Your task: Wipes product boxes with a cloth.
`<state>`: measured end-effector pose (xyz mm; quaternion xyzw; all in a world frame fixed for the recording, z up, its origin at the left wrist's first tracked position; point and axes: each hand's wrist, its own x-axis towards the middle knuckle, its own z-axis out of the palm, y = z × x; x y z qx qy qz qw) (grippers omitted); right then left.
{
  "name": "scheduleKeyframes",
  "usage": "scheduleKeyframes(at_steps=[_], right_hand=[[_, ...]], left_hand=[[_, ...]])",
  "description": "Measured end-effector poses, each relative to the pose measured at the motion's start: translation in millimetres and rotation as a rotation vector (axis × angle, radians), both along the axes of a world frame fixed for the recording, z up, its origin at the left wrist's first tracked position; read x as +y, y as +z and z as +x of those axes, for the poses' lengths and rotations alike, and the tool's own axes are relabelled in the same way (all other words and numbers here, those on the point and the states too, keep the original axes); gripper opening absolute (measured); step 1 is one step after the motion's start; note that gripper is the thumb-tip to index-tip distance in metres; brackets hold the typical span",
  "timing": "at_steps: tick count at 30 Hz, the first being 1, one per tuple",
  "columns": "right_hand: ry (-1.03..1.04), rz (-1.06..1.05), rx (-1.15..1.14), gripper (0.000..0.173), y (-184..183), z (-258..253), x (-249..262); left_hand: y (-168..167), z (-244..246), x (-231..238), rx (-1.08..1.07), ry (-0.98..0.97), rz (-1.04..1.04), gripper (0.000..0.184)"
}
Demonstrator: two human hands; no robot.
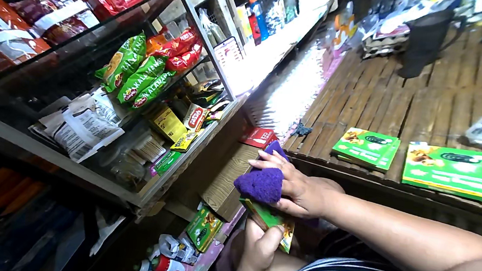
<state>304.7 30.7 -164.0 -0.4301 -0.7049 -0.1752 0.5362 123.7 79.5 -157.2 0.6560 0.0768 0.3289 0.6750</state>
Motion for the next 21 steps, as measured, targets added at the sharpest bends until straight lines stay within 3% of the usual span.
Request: scheduleKeyframes(at_steps=[14,21], right_hand=[[-0.146,0.008,0.179,0.051,0.2,11.2,6.8],[-0.219,-0.088,0.431,0.052,-2.4,15.8,2.9]], left_hand=[[1.3,-1.2,0.5,-0.057,0.015,0.034,0.038],[2.0,-2.0,2.8,-0.034,-0.039,0.048,0.036]])
